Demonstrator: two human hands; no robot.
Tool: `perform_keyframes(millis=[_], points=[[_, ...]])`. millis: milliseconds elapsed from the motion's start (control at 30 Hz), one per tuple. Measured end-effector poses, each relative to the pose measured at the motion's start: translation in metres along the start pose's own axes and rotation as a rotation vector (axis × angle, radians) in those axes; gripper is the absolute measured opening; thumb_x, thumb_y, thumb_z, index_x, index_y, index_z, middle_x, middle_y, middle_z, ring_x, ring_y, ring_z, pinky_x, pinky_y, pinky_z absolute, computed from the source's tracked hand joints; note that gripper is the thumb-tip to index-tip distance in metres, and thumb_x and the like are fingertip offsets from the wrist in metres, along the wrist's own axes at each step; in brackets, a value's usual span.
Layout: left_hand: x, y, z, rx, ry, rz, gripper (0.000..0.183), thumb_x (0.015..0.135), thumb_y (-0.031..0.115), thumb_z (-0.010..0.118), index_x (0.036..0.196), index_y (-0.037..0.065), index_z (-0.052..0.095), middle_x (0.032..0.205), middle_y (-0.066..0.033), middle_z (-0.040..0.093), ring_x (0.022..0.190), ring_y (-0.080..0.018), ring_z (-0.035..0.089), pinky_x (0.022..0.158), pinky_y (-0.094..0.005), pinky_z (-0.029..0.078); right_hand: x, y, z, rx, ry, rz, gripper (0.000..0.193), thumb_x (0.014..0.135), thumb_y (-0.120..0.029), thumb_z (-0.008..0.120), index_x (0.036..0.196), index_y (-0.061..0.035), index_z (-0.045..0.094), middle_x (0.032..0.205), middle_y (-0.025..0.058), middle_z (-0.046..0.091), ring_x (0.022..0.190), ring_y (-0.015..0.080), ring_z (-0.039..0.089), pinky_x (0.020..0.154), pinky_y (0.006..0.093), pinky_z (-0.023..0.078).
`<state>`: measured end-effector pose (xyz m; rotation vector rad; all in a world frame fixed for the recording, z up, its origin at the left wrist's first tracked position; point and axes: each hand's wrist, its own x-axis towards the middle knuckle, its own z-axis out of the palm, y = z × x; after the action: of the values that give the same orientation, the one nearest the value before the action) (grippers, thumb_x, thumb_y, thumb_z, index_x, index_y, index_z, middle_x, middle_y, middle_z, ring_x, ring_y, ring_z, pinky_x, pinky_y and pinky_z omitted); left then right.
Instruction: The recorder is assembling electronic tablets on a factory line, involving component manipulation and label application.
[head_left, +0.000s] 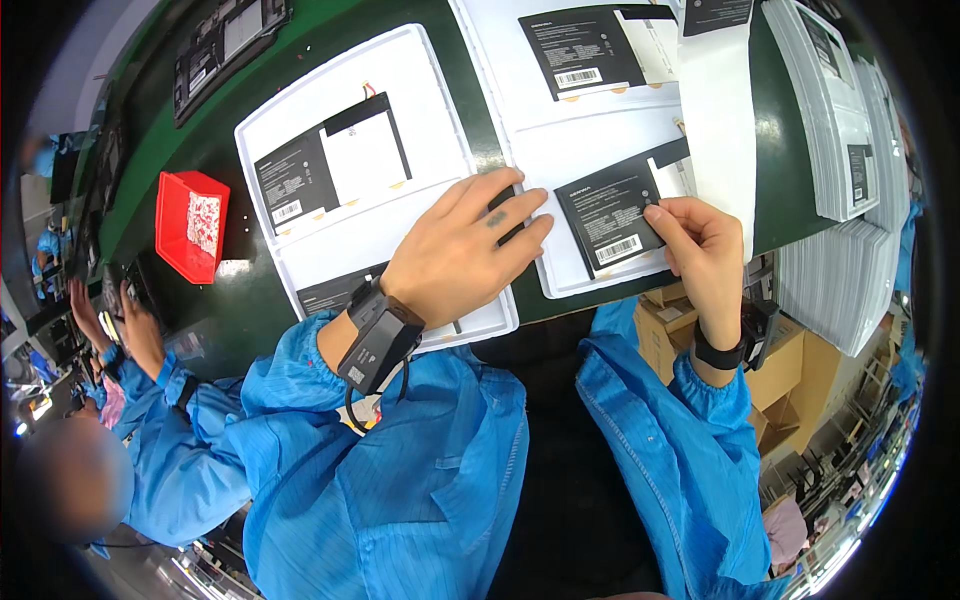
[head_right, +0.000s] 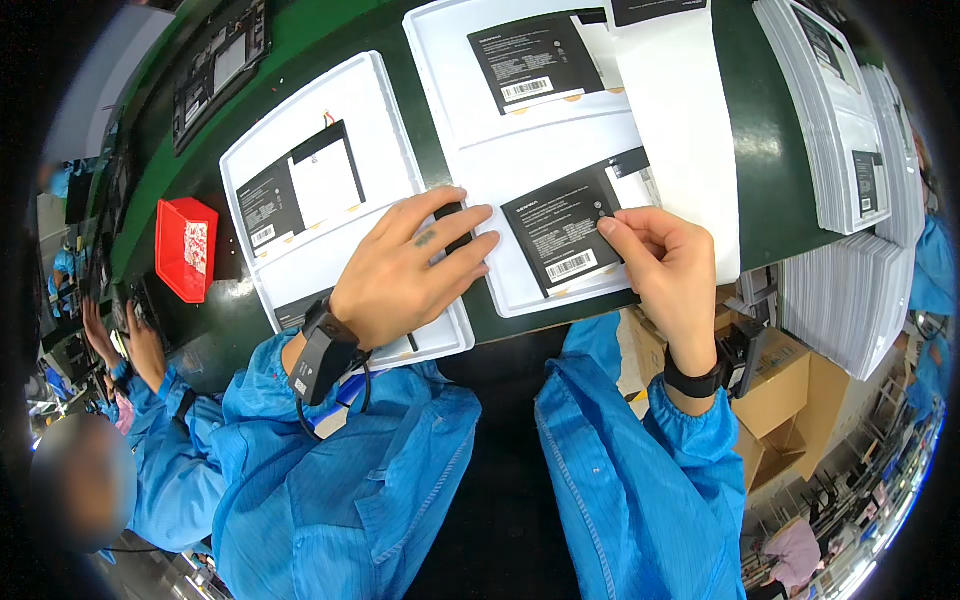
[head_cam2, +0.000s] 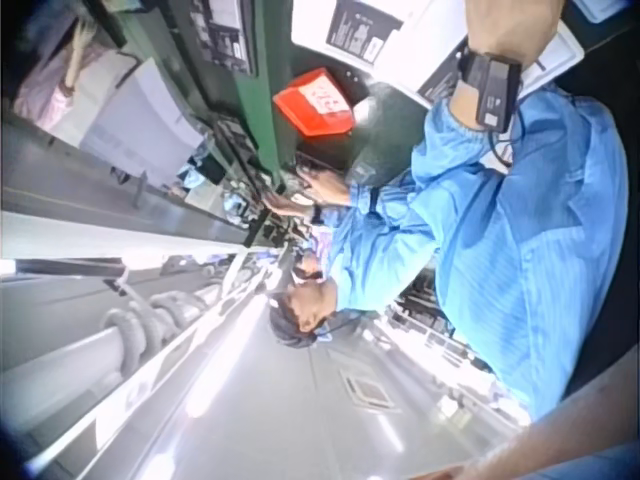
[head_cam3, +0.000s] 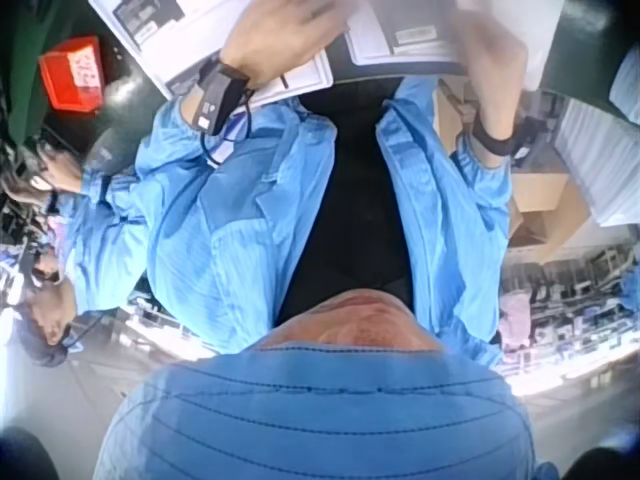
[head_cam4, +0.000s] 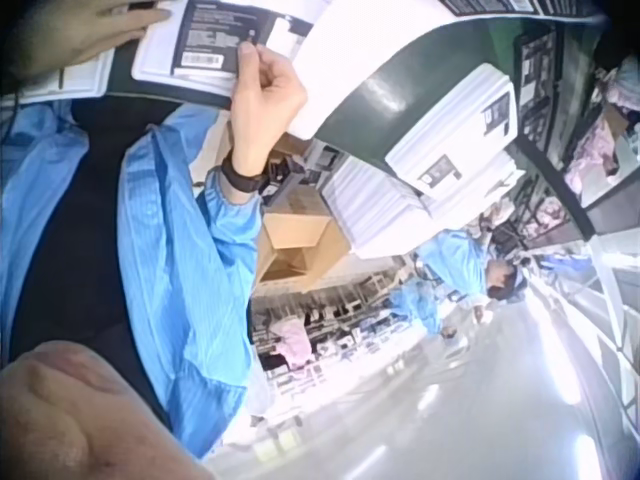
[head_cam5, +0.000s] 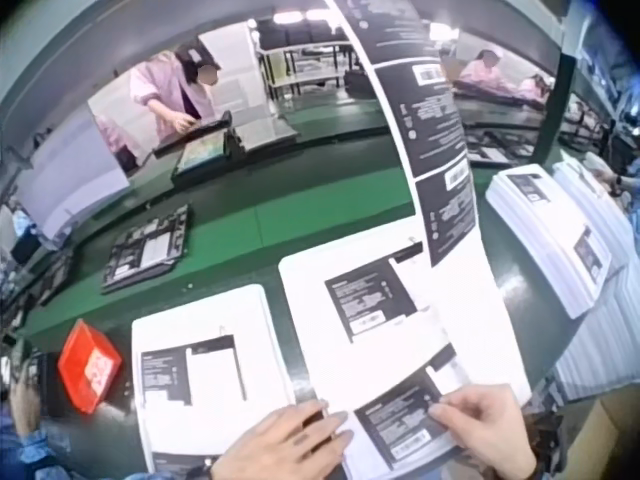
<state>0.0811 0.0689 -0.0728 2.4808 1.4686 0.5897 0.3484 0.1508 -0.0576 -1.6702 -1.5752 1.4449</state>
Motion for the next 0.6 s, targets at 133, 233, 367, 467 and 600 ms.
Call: perform_keyframes(millis=[133, 233, 367, 467, 600], points=[[0.002, -0.001, 0.001, -0.009, -0.009, -0.001, 0.034, 0.084, 0.017, 0.079, 0.116, 0.012, 0.072, 0.13, -0.006, 0.064, 0.127, -0.0312, 0.055, 0.099, -0.0446, 0.052, -0.001, -0.001, -0.002, -0.015, -0.006, 0.017, 0.021, 0.092, -0.013, 0.075, 0.098, 0.007, 0.074, 0.068, 0.0, 0.066, 0.057, 0.0023, 0.049, 0.051, 0.0199, 0.036], [0.002, -0.001, 0.001, -0.015, -0.015, -0.004, 0.034, 0.084, 0.017, 0.079, 0.116, 0.011, 0.071, 0.13, -0.0062, 0.064, 0.127, -0.0314, 0.055, 0.099, -0.0446, 0.052, -0.002, 0.0, -0.002, 0.001, -0.006, 0.015, 0.02, 0.092, -0.013, 0.075, 0.097, 0.0068, 0.074, 0.069, 0.0004, 0.067, 0.057, 0.0024, 0.049, 0.051, 0.0201, 0.036], [0.003, 0.001, 0.004, 0.009, -0.001, 0.012, 0.036, 0.084, 0.016, 0.079, 0.118, 0.01, 0.071, 0.131, -0.0066, 0.064, 0.127, -0.0319, 0.055, 0.099, -0.0446, 0.052, -0.003, 0.0, -0.003, -0.035, -0.022, 0.004, 0.019, 0.092, -0.012, 0.075, 0.097, 0.0068, 0.075, 0.07, 0.0022, 0.068, 0.059, 0.003, 0.053, 0.052, 0.0197, 0.038], [0.007, 0.003, 0.005, 0.023, 0.008, 0.076, 0.037, 0.082, 0.013, 0.076, 0.118, 0.01, 0.071, 0.132, -0.0068, 0.063, 0.126, -0.0319, 0.056, 0.099, -0.0444, 0.052, -0.004, -0.002, -0.002, -0.039, -0.03, 0.007, 0.019, 0.092, -0.012, 0.075, 0.097, 0.0068, 0.075, 0.071, 0.0032, 0.069, 0.06, 0.0034, 0.055, 0.053, 0.0198, 0.04], [0.015, 0.007, 0.008, 0.032, -0.012, 0.123, 0.039, 0.079, 0.01, 0.073, 0.118, 0.01, 0.071, 0.132, -0.0069, 0.064, 0.126, -0.0316, 0.057, 0.1, -0.044, 0.052, -0.002, 0.002, -0.001, -0.074, -0.031, -0.01, 0.019, 0.092, -0.011, 0.075, 0.097, 0.0074, 0.074, 0.07, 0.0042, 0.07, 0.058, 0.0043, 0.056, 0.051, 0.0199, 0.041]])
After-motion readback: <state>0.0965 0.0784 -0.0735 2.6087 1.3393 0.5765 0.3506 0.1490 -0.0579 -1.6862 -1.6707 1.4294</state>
